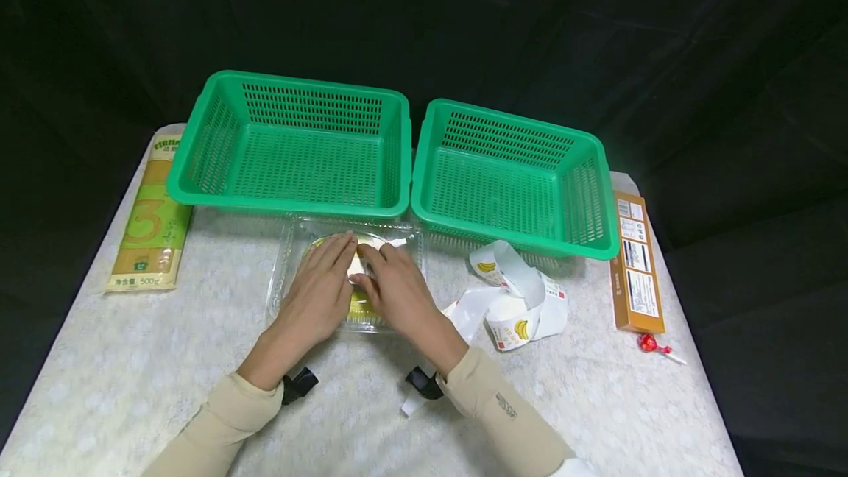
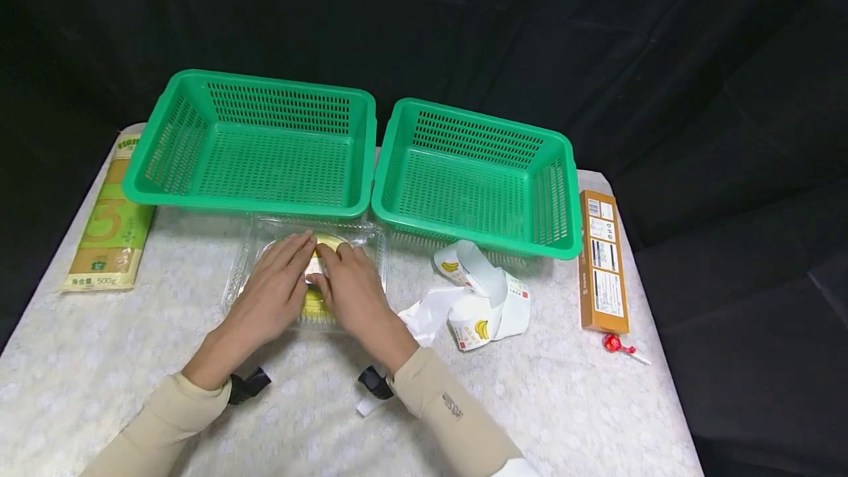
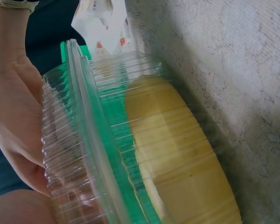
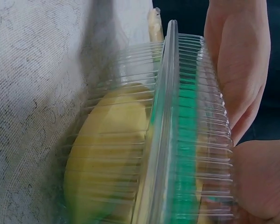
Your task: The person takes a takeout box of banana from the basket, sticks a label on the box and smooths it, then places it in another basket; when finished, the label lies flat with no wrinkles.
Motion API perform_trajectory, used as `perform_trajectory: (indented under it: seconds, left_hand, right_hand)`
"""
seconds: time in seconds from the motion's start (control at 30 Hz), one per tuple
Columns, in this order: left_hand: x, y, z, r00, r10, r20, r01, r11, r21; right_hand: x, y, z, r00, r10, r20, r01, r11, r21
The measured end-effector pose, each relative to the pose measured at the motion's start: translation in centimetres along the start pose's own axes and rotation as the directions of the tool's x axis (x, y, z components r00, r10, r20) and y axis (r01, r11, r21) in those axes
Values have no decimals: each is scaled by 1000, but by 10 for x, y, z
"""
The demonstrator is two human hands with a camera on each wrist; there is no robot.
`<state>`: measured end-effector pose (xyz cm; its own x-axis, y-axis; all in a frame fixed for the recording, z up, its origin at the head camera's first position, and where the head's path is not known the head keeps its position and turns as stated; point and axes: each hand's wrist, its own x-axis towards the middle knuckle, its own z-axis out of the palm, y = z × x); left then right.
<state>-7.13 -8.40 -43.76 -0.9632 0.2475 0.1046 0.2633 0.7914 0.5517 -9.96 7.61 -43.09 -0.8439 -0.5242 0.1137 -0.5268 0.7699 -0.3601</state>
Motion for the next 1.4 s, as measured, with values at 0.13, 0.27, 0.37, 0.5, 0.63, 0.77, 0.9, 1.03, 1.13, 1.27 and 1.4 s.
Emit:
perform_trajectory:
  seconds: [0.13, 0.27, 0.37, 0.5, 0.63, 0.77, 0.9, 1.03, 1.13, 1.27, 1.4]
  left_hand:
    - [-2, 1, 1, 1000, -3, 1, 3, 1000, -4]
    - [-1, 1, 0, 1000, 0, -6, 0, 1000, -11]
    - [0, 1, -1, 1000, 0, -2, -1, 1000, -13]
    - [3, 1, -2, 1000, 11, -1, -11, 1000, -8]
    - [3, 0, -1, 1000, 16, -10, -16, 1000, -6]
    - [0, 0, 2, 1000, 7, -20, -7, 1000, -17]
    - [0, -1, 2, 1000, 6, -26, -7, 1000, -28]
    - [0, -1, 2, 1000, 8, -26, -9, 999, -35]
    - [1, -1, 2, 999, 7, -31, -9, 999, -41]
    - [2, -1, 2, 1000, 1, -29, -2, 999, -48]
    - [1, -2, 2, 1000, -5, -17, 4, 999, -43]
  right_hand:
    - [-3, -2, -1, 1000, 5, 11, -5, 1000, 6]
    - [-3, -2, -2, 1000, 4, 2, -4, 1000, 0]
    - [-3, -2, -2, 1000, 3, 2, -3, 1000, -6]
    - [-3, -1, -3, 1000, 13, 5, -13, 1000, -5]
    - [-6, -1, -2, 1000, 1, -13, -1, 1000, 2]
    - [-10, -2, 1, 999, -21, -35, 21, 1000, -1]
    - [-11, -3, 1, 998, -28, -57, 27, 1000, -11]
    - [-13, -5, 0, 995, -43, -86, 42, 999, -17]
    - [-15, -6, 1, 993, -56, -107, 53, 998, -29]
    - [-18, -6, 1, 992, -61, -110, 58, 998, -34]
    - [-23, -6, 1, 993, -61, -102, 60, 998, -7]
